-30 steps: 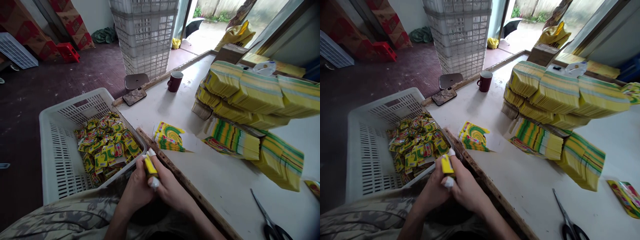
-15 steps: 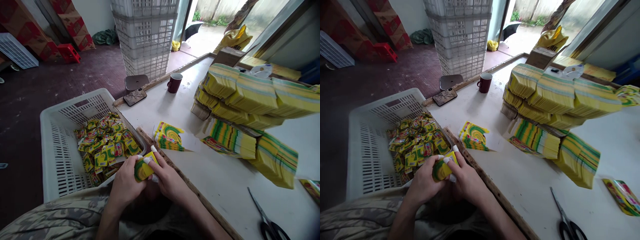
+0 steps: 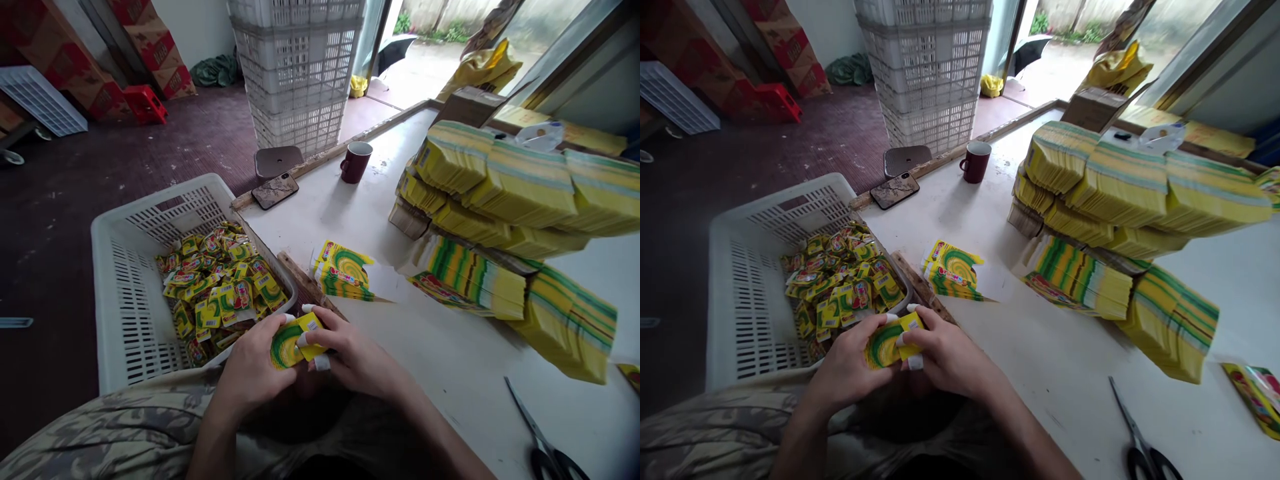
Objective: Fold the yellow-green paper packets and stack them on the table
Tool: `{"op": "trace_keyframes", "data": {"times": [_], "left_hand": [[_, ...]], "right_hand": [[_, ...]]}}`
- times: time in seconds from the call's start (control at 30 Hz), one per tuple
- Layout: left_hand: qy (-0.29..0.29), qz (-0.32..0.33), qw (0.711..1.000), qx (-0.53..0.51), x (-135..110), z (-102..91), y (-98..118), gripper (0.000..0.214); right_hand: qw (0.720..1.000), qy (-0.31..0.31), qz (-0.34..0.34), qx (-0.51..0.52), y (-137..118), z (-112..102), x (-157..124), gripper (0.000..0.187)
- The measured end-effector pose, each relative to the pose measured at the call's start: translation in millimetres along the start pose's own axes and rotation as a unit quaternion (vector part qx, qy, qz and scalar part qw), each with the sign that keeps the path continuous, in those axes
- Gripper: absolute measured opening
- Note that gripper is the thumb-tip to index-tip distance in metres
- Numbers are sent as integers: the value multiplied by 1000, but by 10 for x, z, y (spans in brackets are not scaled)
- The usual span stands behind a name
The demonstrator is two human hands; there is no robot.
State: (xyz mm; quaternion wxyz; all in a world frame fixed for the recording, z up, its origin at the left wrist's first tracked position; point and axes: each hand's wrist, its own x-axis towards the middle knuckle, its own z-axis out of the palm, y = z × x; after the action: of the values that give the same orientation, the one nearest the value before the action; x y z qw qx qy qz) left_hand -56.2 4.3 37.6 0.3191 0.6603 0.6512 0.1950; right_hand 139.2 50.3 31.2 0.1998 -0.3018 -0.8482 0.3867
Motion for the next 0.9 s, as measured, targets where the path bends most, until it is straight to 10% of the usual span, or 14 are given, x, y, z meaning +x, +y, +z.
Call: {"op": "trace_keyframes", "data": {"times": [0.47, 0.67, 0.9], "left_hand": [[72, 23, 996, 43, 49, 140, -107, 45], [409, -79, 908, 44, 110, -52, -306, 87], [279, -67, 951, -113, 79, 69, -202, 66]], "right_hand": [[993, 97, 71, 18, -35, 258, 83, 60], [930, 295, 151, -159, 261, -253, 45, 39], [893, 223, 249, -301, 481, -388, 82, 49]]}}
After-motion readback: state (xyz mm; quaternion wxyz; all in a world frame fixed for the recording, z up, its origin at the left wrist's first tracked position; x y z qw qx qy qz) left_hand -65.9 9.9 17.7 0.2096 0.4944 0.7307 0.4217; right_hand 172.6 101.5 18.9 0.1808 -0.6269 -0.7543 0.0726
